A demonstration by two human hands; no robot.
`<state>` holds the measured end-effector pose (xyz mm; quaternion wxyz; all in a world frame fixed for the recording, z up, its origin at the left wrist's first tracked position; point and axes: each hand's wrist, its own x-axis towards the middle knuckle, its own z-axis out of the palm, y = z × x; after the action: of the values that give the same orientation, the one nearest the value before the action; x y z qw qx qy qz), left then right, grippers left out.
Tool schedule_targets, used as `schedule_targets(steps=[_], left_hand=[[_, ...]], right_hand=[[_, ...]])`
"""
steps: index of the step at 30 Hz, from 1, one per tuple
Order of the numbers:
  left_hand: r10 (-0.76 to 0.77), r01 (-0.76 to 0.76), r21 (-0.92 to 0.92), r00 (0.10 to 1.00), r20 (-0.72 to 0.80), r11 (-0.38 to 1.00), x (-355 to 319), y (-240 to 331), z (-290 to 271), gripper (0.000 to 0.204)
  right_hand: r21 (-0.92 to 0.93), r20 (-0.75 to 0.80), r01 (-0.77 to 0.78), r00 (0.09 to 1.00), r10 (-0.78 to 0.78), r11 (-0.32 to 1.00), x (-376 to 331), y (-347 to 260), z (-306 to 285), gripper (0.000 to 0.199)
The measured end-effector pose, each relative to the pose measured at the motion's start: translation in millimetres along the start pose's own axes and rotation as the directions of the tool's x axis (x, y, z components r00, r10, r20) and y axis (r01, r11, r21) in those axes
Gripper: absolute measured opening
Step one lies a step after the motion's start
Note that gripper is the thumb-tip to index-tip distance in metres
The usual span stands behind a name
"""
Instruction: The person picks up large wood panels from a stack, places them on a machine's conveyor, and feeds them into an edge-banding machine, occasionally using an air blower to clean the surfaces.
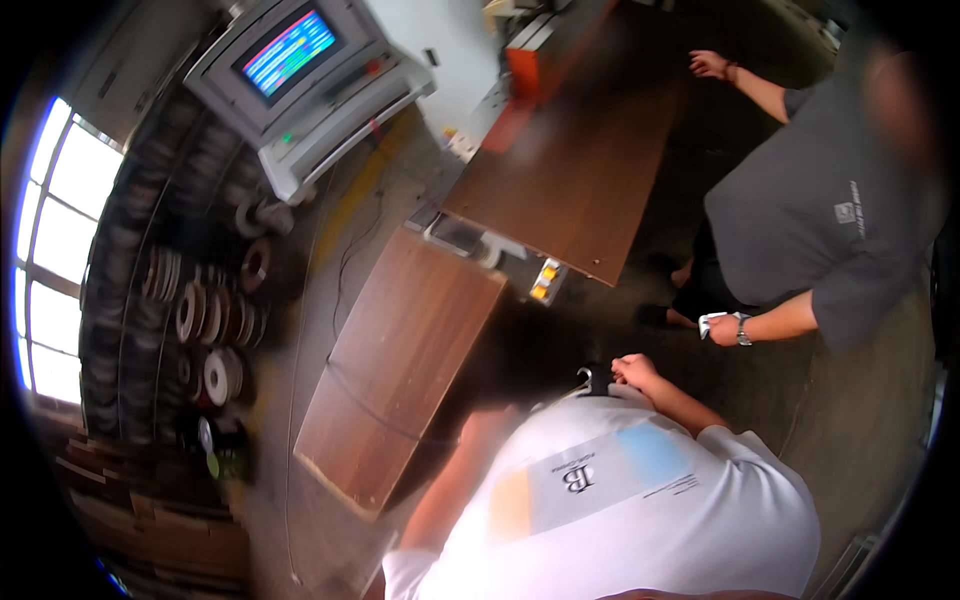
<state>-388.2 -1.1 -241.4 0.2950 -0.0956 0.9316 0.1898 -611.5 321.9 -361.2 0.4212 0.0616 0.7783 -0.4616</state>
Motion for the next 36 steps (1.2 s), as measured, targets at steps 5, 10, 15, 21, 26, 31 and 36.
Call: schedule_targets(steps=[5, 10, 15, 21, 26, 31, 36], left_hand=[[-0.003, 0.001, 0.058, 0.999, 0.050, 0.998, 24.9, -27.6, 72.1, 0.045], [0.097, -0.097, -0.018, 0.995, -0.022, 0.995, -0.8, -11.6, 55.2, 0.032], [0.133, -0.148, -0.060, 0.971, -0.198, 0.987, 5.8, -26.4, 62.8, 0.028], [0.105, -0.089, 0.064, 0.944, -0.314, 0.994, 14.1, 4.2, 0.4, 0.026], [0.070, -0.093, -0.033, 0.906, -0.418, 0.995, 3.3, 22.3, -40.0, 0.024], [0.161, -0.181, 0.023, 0.802, -0.575, 0.983, 1.1, 14.5, -53.2, 0.024], [0.143, -0.148, 0.041, 0.787, -0.600, 0.988, 2.6, 6.6, -44.3, 0.025]], right_hand=[[-0.323, -0.118, -0.134, 0.988, 0.101, 0.937, -17.9, -40.7, -10.4, 0.031], [-0.533, -0.158, -0.126, 0.986, 0.048, 0.837, -35.3, -51.2, -24.3, 0.044], [-0.456, -0.028, -0.001, 1.000, -0.013, 0.890, -28.1, -19.6, -35.0, 0.040], [-0.363, 0.015, -0.014, 1.000, 0.022, 0.932, -11.3, 29.2, -44.7, 0.029], [-0.423, -0.140, -0.107, 0.989, 0.052, 0.900, -44.1, 16.4, -59.3, 0.034], [-0.496, -0.213, -0.209, 0.970, 0.115, 0.843, -77.1, 5.0, -67.9, 0.049], [-0.458, -0.217, -0.133, 0.976, 0.034, 0.879, -70.9, 45.2, -66.0, 0.055]])
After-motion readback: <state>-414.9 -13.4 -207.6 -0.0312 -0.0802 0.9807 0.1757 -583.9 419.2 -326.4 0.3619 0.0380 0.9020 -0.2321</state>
